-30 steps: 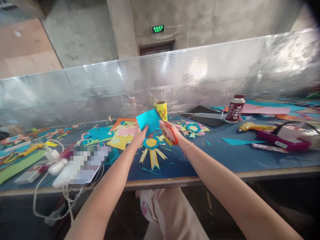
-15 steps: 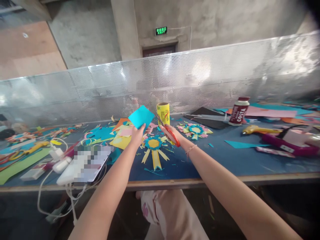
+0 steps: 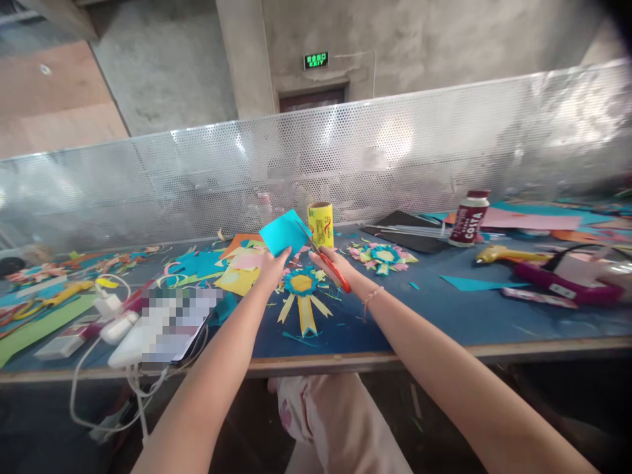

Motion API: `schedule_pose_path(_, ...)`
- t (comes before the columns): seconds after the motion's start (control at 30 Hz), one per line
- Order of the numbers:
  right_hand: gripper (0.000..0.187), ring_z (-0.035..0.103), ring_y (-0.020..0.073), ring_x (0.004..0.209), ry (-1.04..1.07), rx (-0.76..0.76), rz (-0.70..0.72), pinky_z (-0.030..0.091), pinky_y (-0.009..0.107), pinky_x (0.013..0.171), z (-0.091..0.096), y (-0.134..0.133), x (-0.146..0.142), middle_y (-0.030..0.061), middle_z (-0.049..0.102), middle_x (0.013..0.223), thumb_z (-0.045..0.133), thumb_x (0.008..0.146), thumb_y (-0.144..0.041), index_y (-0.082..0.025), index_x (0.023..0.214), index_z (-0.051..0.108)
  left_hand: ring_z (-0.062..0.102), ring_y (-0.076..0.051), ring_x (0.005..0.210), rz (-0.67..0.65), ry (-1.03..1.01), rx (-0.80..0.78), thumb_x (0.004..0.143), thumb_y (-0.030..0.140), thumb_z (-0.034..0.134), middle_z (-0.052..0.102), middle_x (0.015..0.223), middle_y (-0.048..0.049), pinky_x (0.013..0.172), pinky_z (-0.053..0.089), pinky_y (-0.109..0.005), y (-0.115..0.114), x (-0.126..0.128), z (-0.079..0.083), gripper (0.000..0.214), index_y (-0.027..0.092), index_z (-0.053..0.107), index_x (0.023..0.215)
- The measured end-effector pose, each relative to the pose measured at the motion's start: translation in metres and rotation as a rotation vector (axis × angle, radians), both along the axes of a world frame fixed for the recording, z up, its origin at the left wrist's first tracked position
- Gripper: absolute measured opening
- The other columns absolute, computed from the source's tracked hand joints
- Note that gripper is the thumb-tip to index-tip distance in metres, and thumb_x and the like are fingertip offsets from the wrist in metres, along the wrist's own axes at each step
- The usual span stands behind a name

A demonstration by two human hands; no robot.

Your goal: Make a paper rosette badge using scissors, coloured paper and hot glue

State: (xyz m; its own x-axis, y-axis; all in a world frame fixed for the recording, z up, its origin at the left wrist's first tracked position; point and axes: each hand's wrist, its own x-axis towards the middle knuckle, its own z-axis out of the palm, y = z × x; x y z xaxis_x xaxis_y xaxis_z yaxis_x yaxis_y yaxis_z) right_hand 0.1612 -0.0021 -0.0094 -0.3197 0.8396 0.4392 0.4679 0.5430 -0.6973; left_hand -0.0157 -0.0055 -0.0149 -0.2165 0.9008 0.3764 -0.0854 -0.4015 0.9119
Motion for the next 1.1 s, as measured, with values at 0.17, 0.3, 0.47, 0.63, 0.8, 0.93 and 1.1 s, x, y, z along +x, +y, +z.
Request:
schedule_pose_path(0.17,0.034,0.054,0.0178,0.073,-0.099,0.003,-0.004,0.043,0.031,0.070,0.0019,0.0004,0.0000,0.0021,0.055,0.074,0.041,0.083,-0.053,-0.020,0.080,0.047,0.059,-0.013,0.055,0.018,-0.034,-0.010,0.063,0.033,0.071,0.065,0.073,-0.0028,0.052,0.049,-0.025,0.0006,-0.0016,0.0027,0.028,0.015,0.062,0.083)
schedule_pose_path(0.3,0.034,0.052,0.0165,0.067,-0.136,0.011,-0.020,0.040,0.029,0.065,0.0014,0.0009,0.0002,0.0006,0.053,0.070,0.042,0.082,-0.054,-0.021,0.076,0.043,0.057,-0.013,0.051,-0.007,-0.056,-0.014,0.062,0.032,0.070,0.063,0.066,-0.0011,0.049,0.047,-0.025,-0.0003,-0.0015,0.0049,0.026,0.015,0.059,0.078)
schedule_pose_path(0.47,0.034,0.054,0.0172,0.070,-0.164,0.014,-0.026,0.040,0.027,0.066,0.0007,0.0006,0.0000,0.0016,0.057,0.071,0.042,0.082,-0.055,-0.021,0.077,0.045,0.056,-0.011,0.050,0.010,-0.047,-0.012,0.063,0.031,0.070,0.063,0.067,-0.0014,0.049,0.047,-0.024,-0.0008,-0.0005,0.0049,0.026,0.015,0.060,0.081)
schedule_pose_path(0.63,0.034,0.056,0.0184,0.074,-0.171,-0.023,-0.047,0.041,0.029,0.069,0.0054,-0.0038,-0.0005,0.0034,0.059,0.076,0.042,0.083,-0.054,-0.021,0.079,0.047,0.057,-0.012,0.051,0.011,-0.027,-0.010,0.064,0.031,0.069,0.063,0.066,-0.0014,0.049,0.047,-0.025,0.0013,-0.0011,0.0031,0.025,0.015,0.059,0.080)
schedule_pose_path(0.8,0.033,0.056,0.0183,0.074,-0.160,-0.028,-0.036,0.041,0.029,0.070,0.0069,-0.0054,-0.0004,0.0038,0.058,0.077,0.041,0.084,-0.053,-0.020,0.080,0.048,0.057,-0.012,0.052,0.004,-0.039,0.004,0.062,0.031,0.070,0.063,0.068,-0.0006,0.050,0.048,-0.025,-0.0007,-0.0007,0.0051,0.026,0.016,0.058,0.080)
schedule_pose_path(0.93,0.035,0.056,0.0180,0.073,-0.167,-0.013,-0.050,0.042,0.028,0.069,0.0037,-0.0027,-0.0003,0.0035,0.060,0.077,0.041,0.084,-0.054,-0.020,0.082,0.050,0.055,-0.011,0.051,-0.005,-0.042,-0.010,0.063,0.030,0.070,0.061,0.067,0.0001,0.048,0.045,-0.022,-0.0041,0.0003,0.0079,0.025,0.016,0.057,0.079)
schedule_pose_path(1.1,0.034,0.055,0.0163,0.067,-0.203,0.046,-0.082,0.040,0.025,0.063,0.0025,-0.0002,-0.0005,0.0029,0.059,0.071,0.040,0.086,-0.051,-0.020,0.081,0.053,0.053,-0.010,0.049,-0.003,-0.047,-0.006,0.062,0.031,0.070,0.060,0.064,0.0007,0.047,0.042,-0.022,-0.0014,-0.0008,0.0062,0.025,0.016,0.057,0.076)
